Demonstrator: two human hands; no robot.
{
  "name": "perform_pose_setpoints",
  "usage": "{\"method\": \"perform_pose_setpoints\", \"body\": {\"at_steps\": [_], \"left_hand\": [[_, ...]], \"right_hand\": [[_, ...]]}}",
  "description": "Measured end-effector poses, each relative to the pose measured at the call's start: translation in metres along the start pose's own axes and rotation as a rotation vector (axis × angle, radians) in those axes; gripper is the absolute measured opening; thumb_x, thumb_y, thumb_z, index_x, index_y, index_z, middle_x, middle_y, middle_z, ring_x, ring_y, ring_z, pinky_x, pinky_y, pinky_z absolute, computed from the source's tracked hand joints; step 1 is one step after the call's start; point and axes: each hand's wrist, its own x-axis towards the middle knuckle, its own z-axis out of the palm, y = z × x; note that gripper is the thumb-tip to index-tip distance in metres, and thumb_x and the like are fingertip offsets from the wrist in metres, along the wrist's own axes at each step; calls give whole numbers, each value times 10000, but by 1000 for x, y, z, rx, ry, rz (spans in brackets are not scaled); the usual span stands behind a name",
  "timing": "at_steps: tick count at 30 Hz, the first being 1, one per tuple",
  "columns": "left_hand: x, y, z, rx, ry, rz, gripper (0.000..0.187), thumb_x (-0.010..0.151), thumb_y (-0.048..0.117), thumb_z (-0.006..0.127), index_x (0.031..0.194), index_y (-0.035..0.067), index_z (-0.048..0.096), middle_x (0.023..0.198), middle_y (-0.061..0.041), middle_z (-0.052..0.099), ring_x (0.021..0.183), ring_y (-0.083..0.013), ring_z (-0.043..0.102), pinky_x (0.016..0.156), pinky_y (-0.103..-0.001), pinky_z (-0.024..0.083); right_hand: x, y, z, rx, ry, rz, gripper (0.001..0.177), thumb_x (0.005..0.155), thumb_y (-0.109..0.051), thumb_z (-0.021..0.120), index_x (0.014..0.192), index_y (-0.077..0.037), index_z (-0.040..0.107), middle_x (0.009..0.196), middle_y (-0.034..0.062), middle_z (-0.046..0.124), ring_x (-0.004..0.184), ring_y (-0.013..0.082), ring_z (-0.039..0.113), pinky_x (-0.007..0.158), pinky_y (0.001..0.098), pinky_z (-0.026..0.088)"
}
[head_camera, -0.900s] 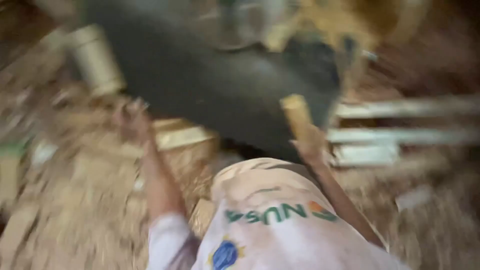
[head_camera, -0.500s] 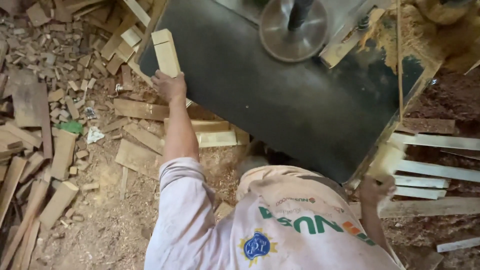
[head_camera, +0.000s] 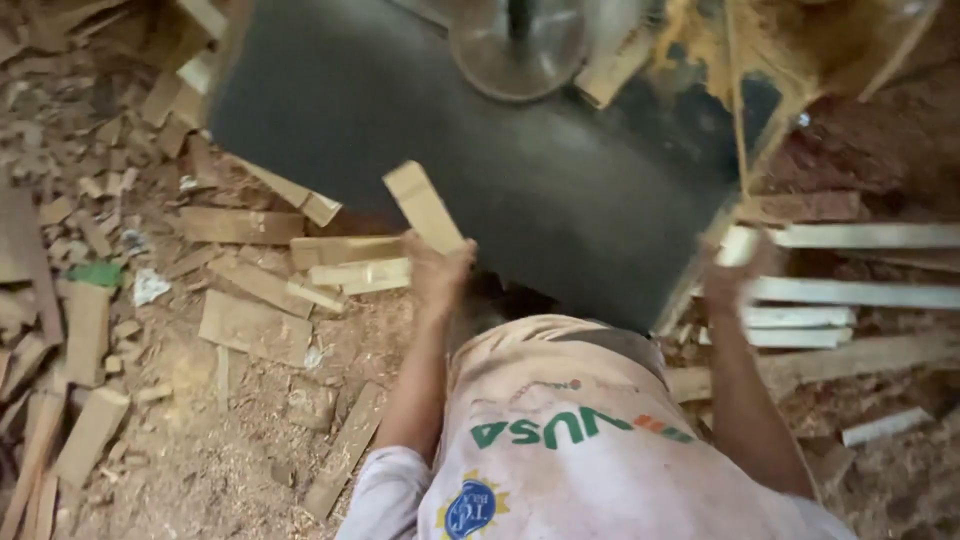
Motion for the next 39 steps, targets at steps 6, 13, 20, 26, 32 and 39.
{"method": "perform_pose_setpoints", "body": {"at_steps": [6,13,20,26,32,39], "left_hand": [[-18,-33,139,166,-300,129,685,891,447,734,1295,16,387,1218,-277,610,1157,-496,653,1002,-595,519],[-8,18,210,32,-375,158,408,1001,354,576,1164,-17,525,1083,-330,703,1084,-495,694,848,-579,580],[21,71,242,-82,-218,101,360,942,344,639,1099,20,635,1020,-241,720,1062,-432,713,862,-548,577],[52,86,249,-85,-163,34,410,944,403,640,1115,31,659,1001,-204,721,1041,-393,723,859,-522,576],[64,88,246,-79,-137,48,385,942,415,633,1049,47,668,966,-192,714,1013,-387,727,847,-515,575],[78,83,253,-78,-74,54,388,900,423,680,1008,50,687,935,-182,717,997,-391,729,827,-503,573]], "right_hand": [[69,-194,-81,508,-1315,173,734,843,-389,812,1483,-199,506,1407,68,571,1385,275,500,1166,467,426],[51,-174,-56,224,-1301,-32,693,880,-320,748,1489,-227,432,1326,90,471,1293,318,548,1015,488,528],[119,-182,-10,244,-1199,-78,496,945,-168,688,1406,-173,504,1248,142,475,1211,368,572,963,531,563],[123,-179,43,183,-1221,-120,541,927,-249,720,1424,-217,508,1270,149,469,1228,352,569,988,500,567],[120,-188,61,113,-1307,-97,603,949,-284,705,1490,-277,436,1325,149,439,1271,344,522,1017,505,547],[132,-202,54,99,-1335,-75,565,989,-277,676,1488,-285,411,1322,142,442,1295,331,518,1022,497,537]]}}
